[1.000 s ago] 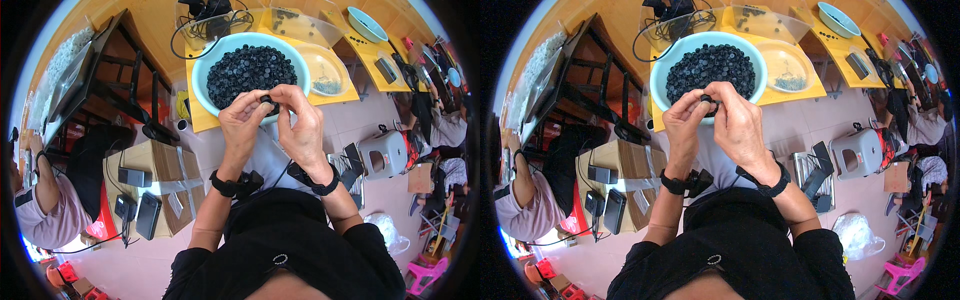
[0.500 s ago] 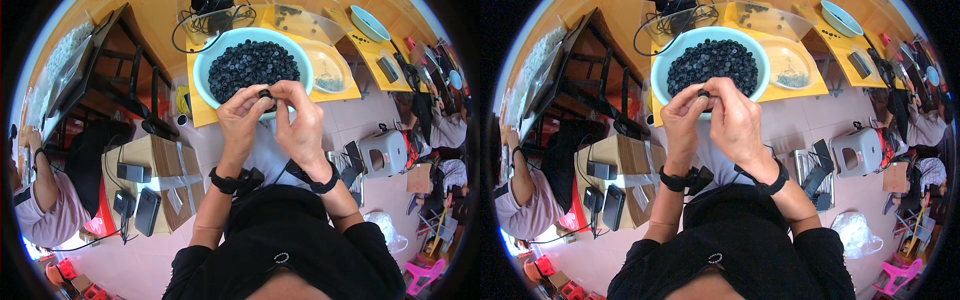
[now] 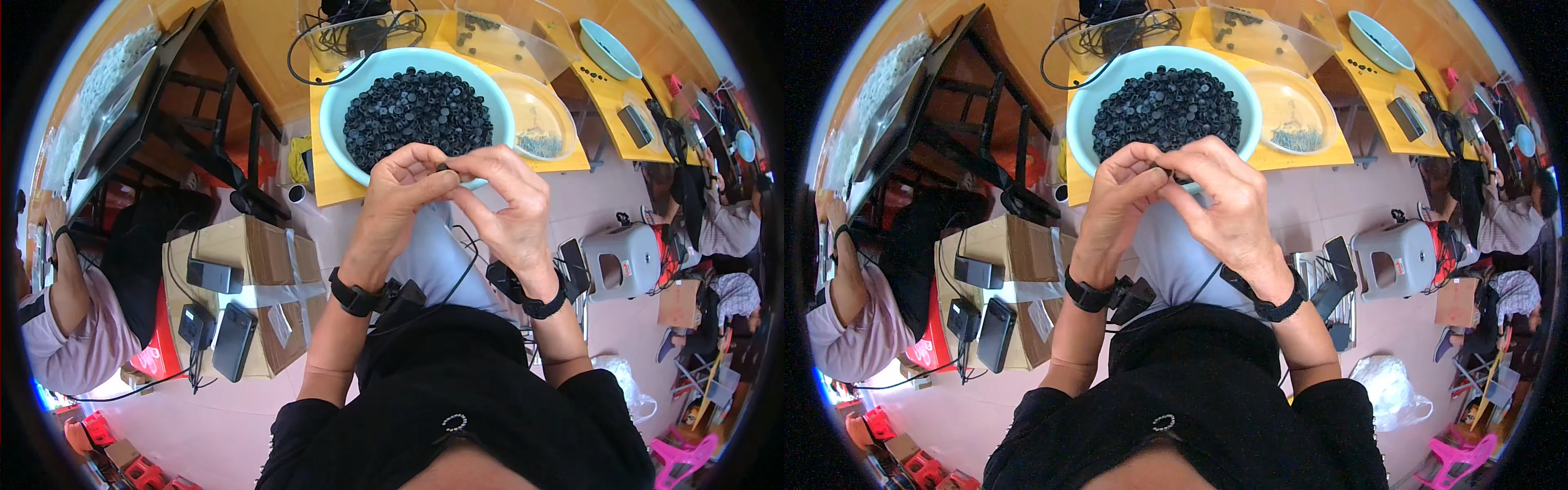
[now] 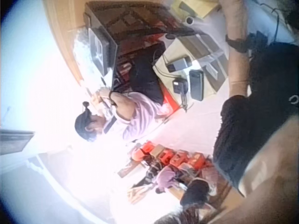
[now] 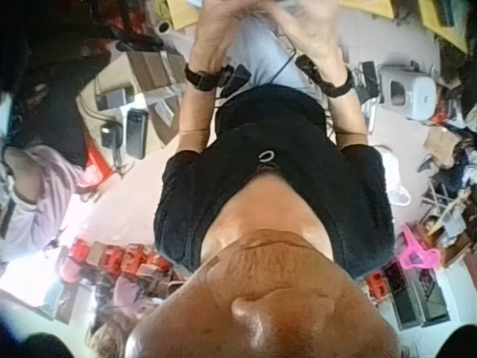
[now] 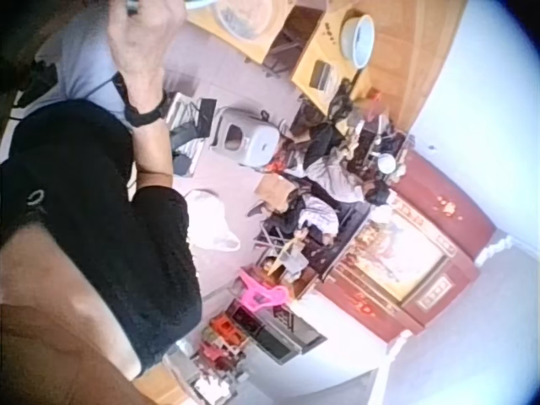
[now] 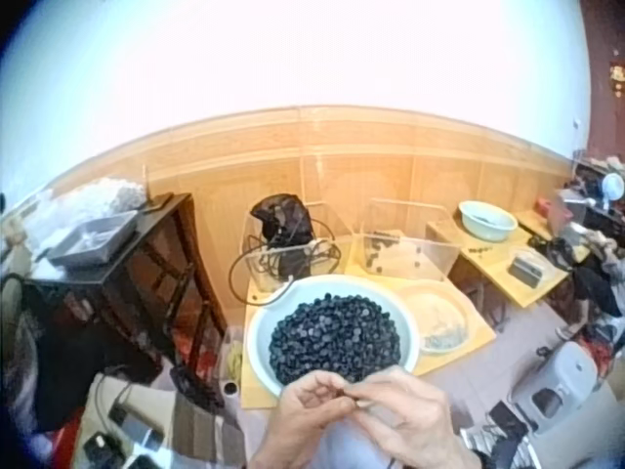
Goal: Inspecting and handling small black plastic buckle components in a manufacturing workshop.
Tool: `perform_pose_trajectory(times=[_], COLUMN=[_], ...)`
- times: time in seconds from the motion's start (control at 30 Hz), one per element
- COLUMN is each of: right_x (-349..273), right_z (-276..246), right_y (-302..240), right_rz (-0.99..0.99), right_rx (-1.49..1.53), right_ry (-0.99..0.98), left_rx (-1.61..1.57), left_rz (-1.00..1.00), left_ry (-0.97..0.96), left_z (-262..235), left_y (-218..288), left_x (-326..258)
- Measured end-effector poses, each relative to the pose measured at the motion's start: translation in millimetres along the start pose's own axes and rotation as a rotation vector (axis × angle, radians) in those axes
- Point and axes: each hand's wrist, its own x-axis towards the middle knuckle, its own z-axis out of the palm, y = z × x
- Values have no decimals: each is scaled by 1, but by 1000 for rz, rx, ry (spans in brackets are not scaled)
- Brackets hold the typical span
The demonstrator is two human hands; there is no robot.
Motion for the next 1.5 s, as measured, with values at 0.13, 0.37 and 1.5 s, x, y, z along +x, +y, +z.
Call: perform_pose_trajectory(times=[0.13,0.37,1.5], right_x=[-6,-7,5], right_z=[-6,-5,-6], right_y=[13,23,23], right_rz=[184,353,-18], right_rx=[226,434,-90], right_ry=[18,-8,41], left_rx=[-120,-138,-291], left_rz=[-106,-230,-337], left_ry=[3,58,-29], left_z=[-1,-1,7], left_y=[1,-1,-9], left_x=[-3,5,10])
